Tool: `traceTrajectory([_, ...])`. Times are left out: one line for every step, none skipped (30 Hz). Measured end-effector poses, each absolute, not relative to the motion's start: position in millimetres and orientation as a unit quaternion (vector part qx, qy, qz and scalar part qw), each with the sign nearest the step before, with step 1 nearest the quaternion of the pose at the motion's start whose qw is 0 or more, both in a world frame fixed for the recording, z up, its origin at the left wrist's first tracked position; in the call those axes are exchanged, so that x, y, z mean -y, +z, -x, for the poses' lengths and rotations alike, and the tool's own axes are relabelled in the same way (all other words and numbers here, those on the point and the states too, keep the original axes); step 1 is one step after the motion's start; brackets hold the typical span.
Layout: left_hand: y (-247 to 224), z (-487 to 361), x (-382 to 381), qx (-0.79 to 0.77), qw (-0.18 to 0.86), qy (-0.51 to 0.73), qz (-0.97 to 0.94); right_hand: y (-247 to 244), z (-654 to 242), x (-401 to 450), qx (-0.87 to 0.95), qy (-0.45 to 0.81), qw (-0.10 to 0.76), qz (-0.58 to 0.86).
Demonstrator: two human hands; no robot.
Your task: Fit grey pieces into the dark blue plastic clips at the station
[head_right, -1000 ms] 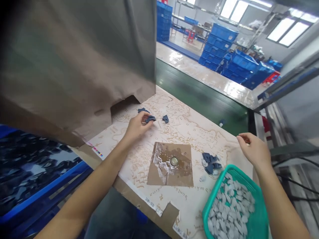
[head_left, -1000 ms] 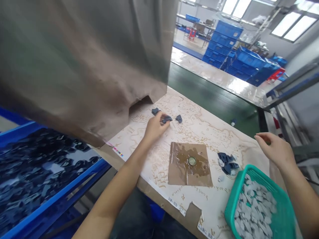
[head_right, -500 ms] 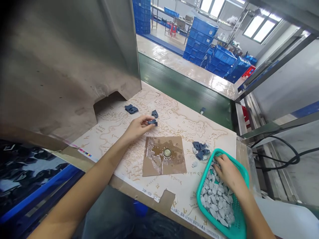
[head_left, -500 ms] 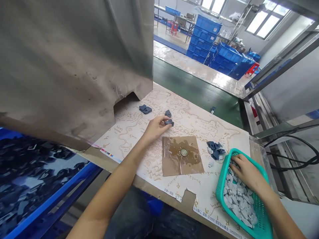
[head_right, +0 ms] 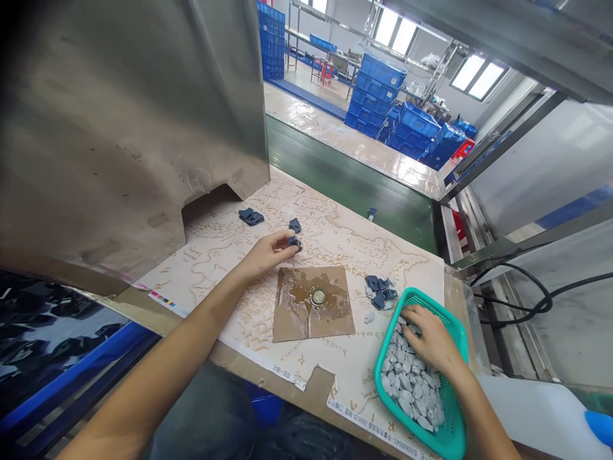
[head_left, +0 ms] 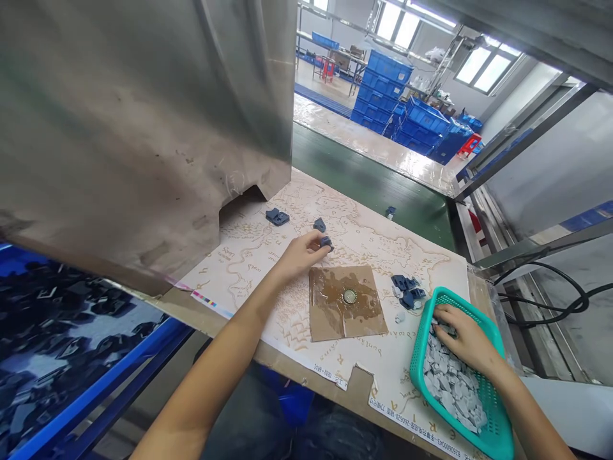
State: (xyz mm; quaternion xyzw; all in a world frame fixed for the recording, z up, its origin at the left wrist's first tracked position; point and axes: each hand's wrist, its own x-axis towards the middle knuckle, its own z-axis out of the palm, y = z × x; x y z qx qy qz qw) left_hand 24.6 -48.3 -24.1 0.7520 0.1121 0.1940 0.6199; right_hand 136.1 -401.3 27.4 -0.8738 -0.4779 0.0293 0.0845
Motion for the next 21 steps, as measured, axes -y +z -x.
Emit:
traceTrajectory([-24.0, -24.7, 49.5, -0.107, 0.609, 0.188, -0.763, 29.0, -136.5, 401.0, 0.481, 0.041, 0.091, 0.871])
traceTrajectory([-24.1, -24.9, 50.6, -0.106, 0.597, 0.184, -0.774, 30.2, -136.6, 401.1, 0.481, 0.047, 0.099, 0.870])
traceTrajectory([-24.4, -25.2, 51.3, -0.109, 0.585, 0.182, -0.782, 30.8, -136.6, 401.5, 0.478, 0.048, 0.106, 0.871])
traceTrajectory([-24.9, -25.6, 51.7, -0.113, 0.576, 0.183, -0.788, 30.8, -136.6, 402.1, 0.472, 0.045, 0.114, 0.873])
traceTrajectory([-25.4, -26.1, 51.7, -0.116, 0.569, 0.187, -0.793, 30.4, -136.5, 403.0, 0.467, 0.040, 0.121, 0.875])
traceTrajectory([-26.0, -26.4, 51.3, -0.118, 0.562, 0.192, -0.796, 29.6, -136.3, 403.9, 0.463, 0.033, 0.127, 0.877])
traceTrajectory([-26.4, -26.7, 50.6, -0.120, 0.556, 0.198, -0.798, 28.8, -136.0, 404.9, 0.461, 0.020, 0.133, 0.877])
traceTrajectory([-26.5, -26.7, 49.7, -0.122, 0.550, 0.204, -0.800, 28.3, -135.4, 405.8, 0.460, -0.002, 0.141, 0.877])
traceTrajectory([-26.4, -26.6, 48.7, -0.123, 0.545, 0.208, -0.803, 28.3, -134.5, 406.5, 0.457, -0.032, 0.150, 0.876])
traceTrajectory([-26.0, -26.3, 47.8, -0.124, 0.541, 0.209, -0.805, 29.0, -132.9, 406.7, 0.452, -0.069, 0.163, 0.874])
traceTrajectory([-25.5, -26.0, 46.9, -0.124, 0.538, 0.209, -0.807, 30.5, -130.6, 406.2, 0.441, -0.105, 0.182, 0.873])
traceTrajectory([-25.0, -25.6, 46.3, -0.123, 0.536, 0.208, -0.809, 32.7, -127.5, 404.7, 0.425, -0.134, 0.209, 0.871])
traceTrajectory([-24.5, -25.2, 45.9, -0.122, 0.534, 0.208, -0.810, 35.5, -123.5, 402.1, 0.404, -0.150, 0.242, 0.869])
traceTrajectory([-24.3, -25.0, 45.8, -0.120, 0.532, 0.209, -0.811, 38.6, -118.8, 398.0, 0.382, -0.149, 0.278, 0.869])
traceTrajectory([-24.4, -25.0, 45.7, -0.119, 0.530, 0.212, -0.812, 41.9, -113.7, 392.7, 0.361, -0.133, 0.316, 0.868])
traceTrajectory([-24.6, -25.1, 45.8, -0.119, 0.527, 0.215, -0.813, 45.1, -108.5, 386.0, 0.343, -0.107, 0.351, 0.865])
traceTrajectory([-25.1, -25.3, 45.8, -0.121, 0.523, 0.218, -0.815, 48.0, -103.4, 378.4, 0.330, -0.079, 0.383, 0.859])
traceTrajectory([-25.6, -25.5, 45.7, -0.124, 0.517, 0.219, -0.818, 50.4, -98.8, 370.1, 0.321, -0.051, 0.411, 0.852])
traceTrajectory([-26.1, -25.8, 45.5, -0.129, 0.512, 0.220, -0.821, 52.5, -95.0, 361.4, 0.317, -0.024, 0.434, 0.843])
traceTrajectory([-26.5, -26.0, 45.1, -0.134, 0.506, 0.220, -0.823, 54.0, -92.0, 352.7, 0.316, 0.001, 0.453, 0.833])
traceTrajectory([-26.9, -26.3, 44.6, -0.139, 0.500, 0.221, -0.826, 55.0, -90.0, 344.1, 0.315, 0.023, 0.470, 0.824])
